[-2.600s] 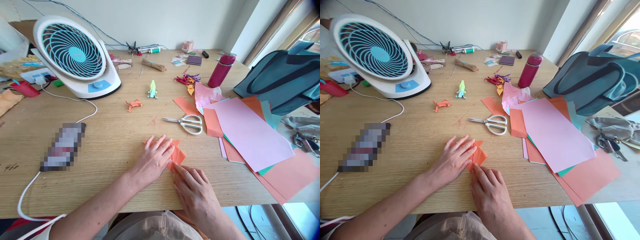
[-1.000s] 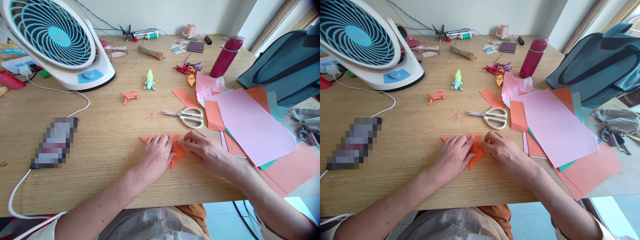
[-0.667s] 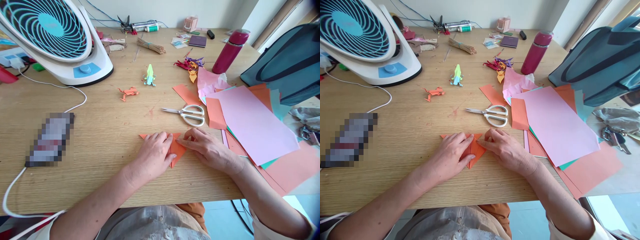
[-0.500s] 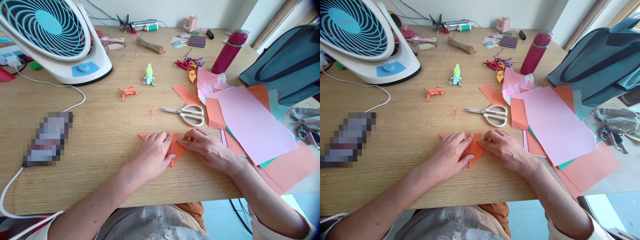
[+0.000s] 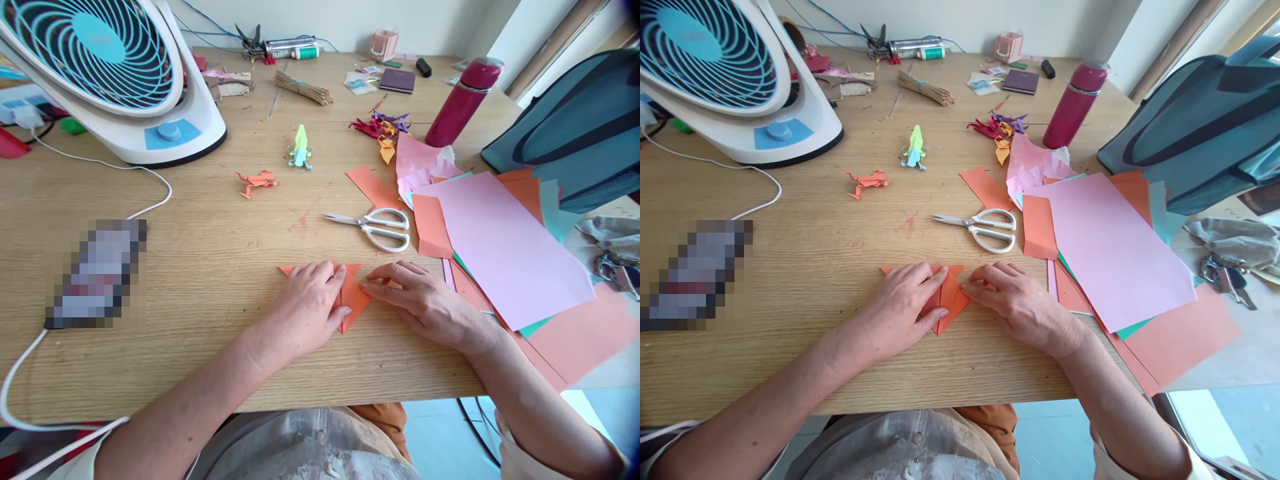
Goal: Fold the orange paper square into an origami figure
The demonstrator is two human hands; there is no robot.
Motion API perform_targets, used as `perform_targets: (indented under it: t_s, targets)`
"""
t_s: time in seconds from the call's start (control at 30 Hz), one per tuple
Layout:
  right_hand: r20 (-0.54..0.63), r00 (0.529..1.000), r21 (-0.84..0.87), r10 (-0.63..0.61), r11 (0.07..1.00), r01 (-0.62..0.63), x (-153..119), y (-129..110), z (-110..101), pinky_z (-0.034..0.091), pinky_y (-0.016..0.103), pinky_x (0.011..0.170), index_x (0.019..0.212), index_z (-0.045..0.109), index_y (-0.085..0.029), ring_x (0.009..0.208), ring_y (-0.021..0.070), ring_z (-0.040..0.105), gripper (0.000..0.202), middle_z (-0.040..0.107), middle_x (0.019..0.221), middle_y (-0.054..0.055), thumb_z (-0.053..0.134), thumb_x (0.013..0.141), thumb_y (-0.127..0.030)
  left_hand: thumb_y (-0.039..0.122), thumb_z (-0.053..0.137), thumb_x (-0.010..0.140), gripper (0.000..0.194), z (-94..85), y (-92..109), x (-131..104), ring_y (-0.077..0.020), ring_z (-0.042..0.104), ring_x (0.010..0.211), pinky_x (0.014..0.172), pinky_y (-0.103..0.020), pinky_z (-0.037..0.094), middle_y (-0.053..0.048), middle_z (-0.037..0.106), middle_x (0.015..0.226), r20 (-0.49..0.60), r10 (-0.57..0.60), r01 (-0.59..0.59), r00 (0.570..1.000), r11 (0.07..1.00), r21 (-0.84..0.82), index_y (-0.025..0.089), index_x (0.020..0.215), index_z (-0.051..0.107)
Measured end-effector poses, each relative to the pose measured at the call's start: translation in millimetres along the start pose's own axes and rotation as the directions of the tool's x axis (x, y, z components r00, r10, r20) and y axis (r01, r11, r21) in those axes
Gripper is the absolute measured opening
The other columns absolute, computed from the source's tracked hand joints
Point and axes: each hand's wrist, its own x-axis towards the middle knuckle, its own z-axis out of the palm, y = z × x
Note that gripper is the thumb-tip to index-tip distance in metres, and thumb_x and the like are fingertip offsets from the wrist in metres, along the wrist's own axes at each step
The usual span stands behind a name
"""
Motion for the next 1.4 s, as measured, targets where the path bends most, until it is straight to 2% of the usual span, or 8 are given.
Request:
perform_targets:
  t_s: [0.3, 0.57, 0.8, 0.97, 1.1, 1.27, 1.4]
  targets:
    - [0.011, 1.0, -0.004, -0.006, 1.0, 0.006, -2.7, -1.8, -4.5, 0.053, 0.045, 0.09, 0.132, 0.059, -0.02, 0.111, 0.0261, 0.06, 0.052, 0.062, 0.125, 0.014, 0.038, 0.09, 0.001, 0.03, 0.065, 0.091, 0.052, 1.1, -1.1, -0.7, -0.0282, 0.058, 0.105, 0.091, -0.044, 0.048, -0.011, 0.061, 0.113, -0.016, 0.01, -0.01, 1.0, 1.0, -0.003, 0.008, 0.135, 0.052]
    - [0.021, 0.999, -0.018, -0.024, 1.0, 0.025, -7.1, -2.4, -7.6, 0.054, 0.044, 0.086, 0.128, 0.061, -0.018, 0.107, 0.0262, 0.063, 0.042, 0.064, 0.125, 0.015, 0.037, 0.096, -0.005, 0.031, 0.065, 0.091, 0.053, 1.3, -1.8, -0.2, -0.0279, 0.057, 0.104, 0.091, -0.044, 0.048, -0.011, 0.061, 0.111, -0.01, 0.009, -0.009, 1.0, 1.0, -0.013, 0.008, 0.136, 0.052]
    - [-0.035, 0.999, 0.059, -0.018, 0.998, 0.021, -8.0, -3.2, -10.3, 0.055, 0.039, 0.082, 0.112, 0.065, -0.017, 0.104, 0.0239, 0.064, 0.039, 0.067, 0.119, 0.013, 0.037, 0.091, 0.0, 0.032, 0.064, 0.091, 0.054, 1.8, -1.7, -1.1, -0.0282, 0.057, 0.106, 0.092, -0.044, 0.048, -0.011, 0.061, 0.114, -0.001, 0.008, -0.008, 1.0, 1.0, -0.01, 0.008, 0.137, 0.051]
    - [-0.015, 0.999, 0.021, 0.028, 0.999, -0.027, -2.9, -6.4, -7.2, 0.055, 0.042, 0.085, 0.125, 0.061, -0.019, 0.104, 0.0251, 0.061, 0.047, 0.065, 0.119, 0.012, 0.037, 0.09, 0.0, 0.031, 0.063, 0.092, 0.052, 3.1, -2.5, -1.4, -0.0283, 0.057, 0.106, 0.093, -0.044, 0.047, -0.011, 0.06, 0.113, -0.024, 0.018, -0.018, 1.0, 1.0, -0.007, 0.009, 0.136, 0.051]
    - [0.022, 1.0, -0.009, 0.011, 1.0, -0.011, -1.7, -6.4, -5.1, 0.055, 0.043, 0.086, 0.13, 0.059, -0.022, 0.106, 0.0253, 0.059, 0.051, 0.063, 0.122, 0.013, 0.037, 0.09, 0.0, 0.031, 0.064, 0.091, 0.052, 3.9, -3.1, -1.7, -0.0285, 0.057, 0.105, 0.093, -0.045, 0.047, -0.011, 0.06, 0.112, -0.033, 0.024, -0.025, 0.999, 1.0, -0.011, 0.009, 0.137, 0.05]
    - [-0.022, 1.0, 0.056, 0.002, 0.998, -0.001, -4.7, -4.6, -6.0, 0.054, 0.041, 0.086, 0.12, 0.063, -0.021, 0.106, 0.0238, 0.061, 0.045, 0.063, 0.122, 0.012, 0.038, 0.09, 0.001, 0.031, 0.064, 0.091, 0.053, 3.9, -3.3, -1.8, -0.0286, 0.056, 0.107, 0.094, -0.046, 0.047, -0.011, 0.06, 0.113, -0.024, 0.016, -0.016, 1.0, 1.0, -0.018, 0.01, 0.137, 0.049]
    - [-0.061, 0.997, 0.12, 0.051, 0.992, -0.043, -5.0, -4.6, -6.2, 0.053, 0.039, 0.083, 0.101, 0.065, -0.02, 0.101, 0.0227, 0.062, 0.035, 0.065, 0.115, 0.01, 0.039, 0.09, 0.0, 0.034, 0.066, 0.089, 0.057, 4.0, -4.4, -2.5, -0.0286, 0.056, 0.107, 0.094, -0.046, 0.047, -0.011, 0.06, 0.114, -0.027, 0.016, -0.017, 1.0, 0.999, -0.043, 0.01, 0.137, 0.049]
